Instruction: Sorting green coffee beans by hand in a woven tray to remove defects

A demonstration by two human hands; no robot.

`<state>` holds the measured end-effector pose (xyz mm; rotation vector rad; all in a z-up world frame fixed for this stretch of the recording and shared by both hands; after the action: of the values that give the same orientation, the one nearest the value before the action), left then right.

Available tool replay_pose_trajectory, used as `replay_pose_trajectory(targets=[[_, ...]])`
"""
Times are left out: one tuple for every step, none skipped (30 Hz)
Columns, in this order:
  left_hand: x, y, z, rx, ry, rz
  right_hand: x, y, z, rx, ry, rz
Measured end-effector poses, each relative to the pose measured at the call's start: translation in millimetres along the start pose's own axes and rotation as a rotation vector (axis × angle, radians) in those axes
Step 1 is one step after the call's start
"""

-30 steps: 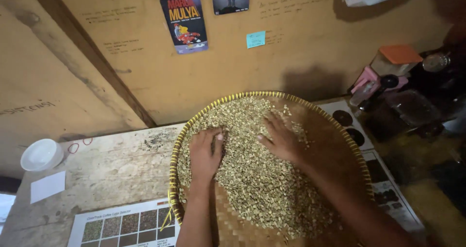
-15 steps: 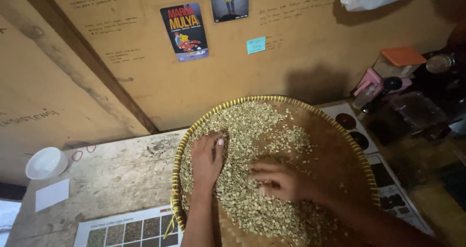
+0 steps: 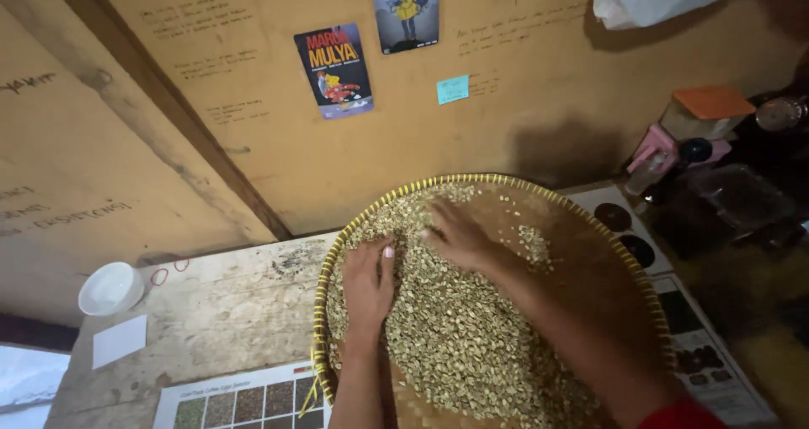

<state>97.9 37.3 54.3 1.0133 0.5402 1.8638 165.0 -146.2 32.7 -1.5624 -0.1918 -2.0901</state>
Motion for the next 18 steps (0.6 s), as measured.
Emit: replay_pose_trajectory(targets=[[-1,-4,0,0.036,-0.005,-0.038,-7,-9,4,0.015,-0.053,0.029],[-2,-8,-2,0.074,-0.009,-0.076,-15,-18,6,0.031,-0.108,0.058],[-2,-12,-2,0.071,-0.01,-0.073,-16,-25,7,0.032,-0.106,0.06],[-3,-14,-1,0.045,-0.001,-0.016,-19,-35,6,0.081,-0.155,0.121],[-3,-16,-1,0.018,0.009,0.042,-23,-46,4,0.13,-0.203,0.182],[-6,-22,-2,0.013,0.008,0.04,-23,-50,-5,0.128,-0.2,0.179],[-4,-29,-3,0.022,0.053,0.107,-26,-63,-16,0.222,-0.232,0.168],[0,-36,-6,0.037,0.101,0.176,-30,-78,-29,0.321,-0.269,0.159],[3,-34,-5,0.04,0.104,0.178,-18,-81,-40,0.324,-0.271,0.16],[8,-32,-5,0.049,0.147,0.193,-9,-91,-55,0.396,-0.317,0.208],[13,-31,-6,0.058,0.189,0.208,1,-100,-71,0.468,-0.363,0.256],[15,-24,-4,0.06,0.188,0.207,7,-97,-80,0.466,-0.366,0.257],[15,-20,-3,0.092,0.168,0.171,12,-99,-92,0.531,-0.379,0.231],[15,-16,-3,0.124,0.144,0.135,18,-101,-107,0.592,-0.392,0.205],[14,-20,-5,0.126,0.139,0.133,14,-92,-117,0.587,-0.394,0.207],[7,-22,-3,0.107,0.075,0.148,10,-82,-125,0.57,-0.394,0.21],[-1,-25,-2,0.088,0.012,0.163,6,-72,-133,0.554,-0.393,0.212],[-3,-23,-5,0.09,0.01,0.16,21,-78,-141,0.551,-0.396,0.212]])
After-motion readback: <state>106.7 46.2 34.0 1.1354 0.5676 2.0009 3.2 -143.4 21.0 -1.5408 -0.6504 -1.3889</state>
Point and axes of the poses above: each hand's wrist, its own z-axis towards the middle knuckle, its own x-axis out of the back of the hand, y = z × x, the point moved 9 cm from there along z, towards the middle knuckle, and after that the axes turned 15 degrees about -z, right-handed, at the moved point
